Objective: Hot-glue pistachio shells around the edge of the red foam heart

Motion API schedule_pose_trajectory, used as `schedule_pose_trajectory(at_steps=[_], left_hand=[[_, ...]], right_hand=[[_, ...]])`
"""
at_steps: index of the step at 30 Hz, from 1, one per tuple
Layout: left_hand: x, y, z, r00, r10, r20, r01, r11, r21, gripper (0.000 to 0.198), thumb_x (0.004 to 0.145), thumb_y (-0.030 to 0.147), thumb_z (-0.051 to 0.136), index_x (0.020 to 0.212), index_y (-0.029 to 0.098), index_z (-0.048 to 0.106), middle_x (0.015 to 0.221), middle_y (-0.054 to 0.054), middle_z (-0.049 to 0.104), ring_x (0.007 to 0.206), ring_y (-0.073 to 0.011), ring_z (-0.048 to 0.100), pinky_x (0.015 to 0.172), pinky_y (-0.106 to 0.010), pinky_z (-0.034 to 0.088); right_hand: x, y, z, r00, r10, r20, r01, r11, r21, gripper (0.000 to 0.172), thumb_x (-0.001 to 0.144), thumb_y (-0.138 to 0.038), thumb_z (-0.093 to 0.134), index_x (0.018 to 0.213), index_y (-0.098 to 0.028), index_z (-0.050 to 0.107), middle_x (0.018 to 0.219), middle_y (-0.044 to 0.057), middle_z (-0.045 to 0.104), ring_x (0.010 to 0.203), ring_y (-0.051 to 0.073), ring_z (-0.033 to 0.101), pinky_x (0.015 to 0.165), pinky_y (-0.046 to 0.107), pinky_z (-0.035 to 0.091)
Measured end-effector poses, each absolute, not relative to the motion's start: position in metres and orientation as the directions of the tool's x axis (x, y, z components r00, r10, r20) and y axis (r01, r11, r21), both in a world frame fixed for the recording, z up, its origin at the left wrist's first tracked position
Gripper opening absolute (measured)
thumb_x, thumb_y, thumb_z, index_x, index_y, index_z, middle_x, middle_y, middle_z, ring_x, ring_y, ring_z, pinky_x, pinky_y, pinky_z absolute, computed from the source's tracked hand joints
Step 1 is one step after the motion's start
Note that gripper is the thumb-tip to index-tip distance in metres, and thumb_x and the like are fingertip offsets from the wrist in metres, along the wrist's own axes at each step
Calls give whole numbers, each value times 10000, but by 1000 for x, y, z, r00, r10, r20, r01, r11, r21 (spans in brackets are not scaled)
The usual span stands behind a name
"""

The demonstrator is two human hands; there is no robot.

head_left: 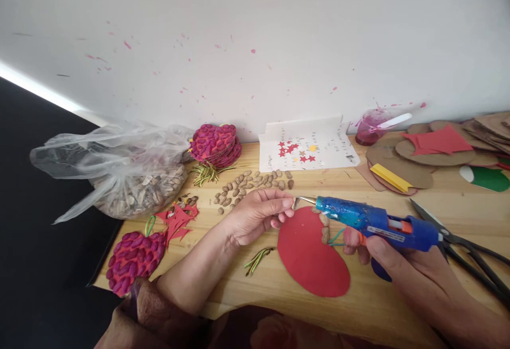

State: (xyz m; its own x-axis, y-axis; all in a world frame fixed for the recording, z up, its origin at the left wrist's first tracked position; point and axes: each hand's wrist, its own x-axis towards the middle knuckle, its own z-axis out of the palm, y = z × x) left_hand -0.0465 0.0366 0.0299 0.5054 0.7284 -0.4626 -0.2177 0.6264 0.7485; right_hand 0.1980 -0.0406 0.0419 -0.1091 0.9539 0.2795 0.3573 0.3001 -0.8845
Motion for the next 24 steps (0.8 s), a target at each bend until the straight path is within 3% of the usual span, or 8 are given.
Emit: schedule_pose_trajectory(at_steps=[7, 13, 18, 24], left_hand=[[-46, 36, 32, 498, 727, -473, -198, 626, 754, 327, 626, 316, 915, 802, 112, 729, 680, -26, 643, 564, -49, 510, 487, -155, 311], [-46, 36, 32, 499, 735, -459, -196, 611, 767, 336, 626, 314, 916, 835, 115, 744, 699, -33, 659, 566, -52, 531, 486, -150, 320], [-47, 36, 30, 515, 740, -432, -240, 609, 756, 267, 675, 286, 890, 788, 104, 730, 686, -29, 646, 564, -44, 530, 479, -133, 334], [-48, 36, 29, 503, 745, -438, -232, 605, 761, 276, 670, 298, 896, 795, 114, 734, 684, -25, 654, 556, -42, 535, 468, -129, 336]], right_hand=[[199, -42, 36, -117, 968, 222, 370, 250, -895, 170, 937, -325, 568, 868, -289, 719, 745, -33, 740, 627, 159, 700, 597, 206, 591], [202, -43, 36, -126, 955, 270, 428, 298, -853, 176, 927, -283, 565, 800, -284, 688, 631, -51, 663, 509, 128, 615, 504, 180, 536], [201, -42, 38, -129, 946, 298, 421, 324, -847, 172, 894, -188, 554, 827, -299, 667, 709, -69, 725, 590, 131, 696, 562, 166, 566], [199, -42, 38, -111, 950, 291, 419, 311, -853, 171, 897, -210, 564, 808, -300, 679, 690, -66, 716, 589, 132, 690, 570, 170, 570]])
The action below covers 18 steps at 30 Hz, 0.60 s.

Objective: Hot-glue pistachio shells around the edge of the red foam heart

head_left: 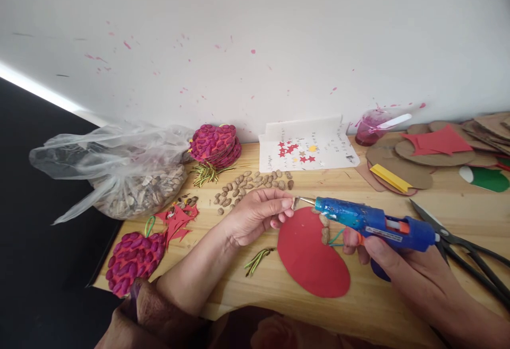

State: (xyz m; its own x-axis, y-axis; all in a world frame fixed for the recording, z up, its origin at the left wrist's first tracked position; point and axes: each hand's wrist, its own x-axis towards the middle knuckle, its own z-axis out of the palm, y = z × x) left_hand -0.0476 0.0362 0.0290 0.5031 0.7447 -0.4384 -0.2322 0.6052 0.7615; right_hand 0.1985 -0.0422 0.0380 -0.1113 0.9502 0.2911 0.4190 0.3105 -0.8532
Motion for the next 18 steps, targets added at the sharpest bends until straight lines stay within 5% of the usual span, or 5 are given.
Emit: schedule_pose_trajectory(at_steps=[18], left_hand=[[-48, 36, 28, 512, 744, -429, -218, 596, 773, 299, 659, 319, 906, 820, 129, 741, 719, -26, 662, 586, -47, 552, 491, -143, 319]], right_hand=[[204, -45, 30, -127, 963, 236, 452, 268, -851, 177, 928, -298, 552, 827, -280, 697, 705, -33, 705, 572, 149, 651, 548, 220, 545]])
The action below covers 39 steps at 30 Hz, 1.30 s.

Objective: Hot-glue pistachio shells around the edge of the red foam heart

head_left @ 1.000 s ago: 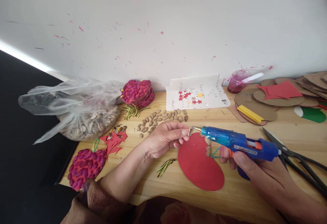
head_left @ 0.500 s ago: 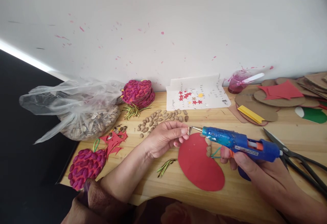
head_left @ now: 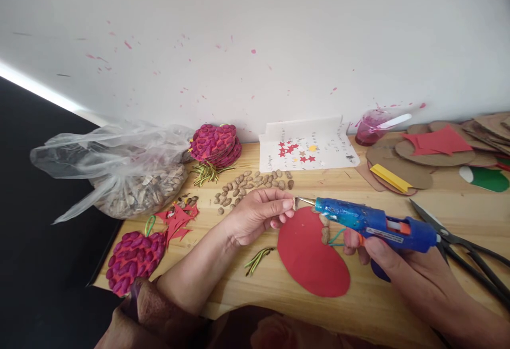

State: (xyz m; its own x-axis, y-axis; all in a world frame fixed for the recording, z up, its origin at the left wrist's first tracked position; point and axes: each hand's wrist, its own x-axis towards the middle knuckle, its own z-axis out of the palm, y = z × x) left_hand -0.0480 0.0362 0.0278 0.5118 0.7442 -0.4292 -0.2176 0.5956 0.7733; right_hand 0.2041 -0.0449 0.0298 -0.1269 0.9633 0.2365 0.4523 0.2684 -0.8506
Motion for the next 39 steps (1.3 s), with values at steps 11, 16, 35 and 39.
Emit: schedule_pose_trajectory(at_steps=[11, 16, 35, 39], left_hand=[[-48, 37, 27, 505, 743, -439, -198, 595, 779, 308, 657, 316, 904, 834, 125, 741, 717, -27, 661, 579, -54, 541, 489, -157, 318], [-48, 37, 29, 511, 745, -429, -210, 593, 778, 290, 660, 307, 902, 812, 126, 735, 712, -23, 655, 577, -50, 538, 486, -154, 310], [-47, 36, 31, 503, 743, -442, -191, 595, 781, 324, 633, 331, 912, 799, 121, 731, 684, -17, 636, 570, -52, 514, 492, -167, 298], [-47, 36, 30, 495, 750, -438, -192, 586, 787, 334, 625, 339, 915, 804, 122, 735, 677, -13, 623, 565, -53, 505, 493, -174, 287]], right_hand=[[201, -43, 30, -99, 974, 204, 461, 226, -858, 207, 927, -332, 549, 790, -265, 688, 672, -18, 689, 562, 175, 644, 547, 263, 553], [201, -43, 35, -100, 963, 249, 447, 267, -854, 178, 912, -283, 556, 781, -282, 676, 666, -30, 689, 590, 175, 666, 567, 251, 564], [206, -44, 26, -137, 961, 241, 449, 277, -849, 204, 943, -317, 546, 786, -270, 667, 682, -39, 676, 592, 147, 653, 552, 223, 537], [206, -43, 27, -152, 965, 216, 439, 262, -859, 190, 946, -328, 542, 824, -271, 676, 701, -33, 690, 598, 156, 660, 525, 229, 528]])
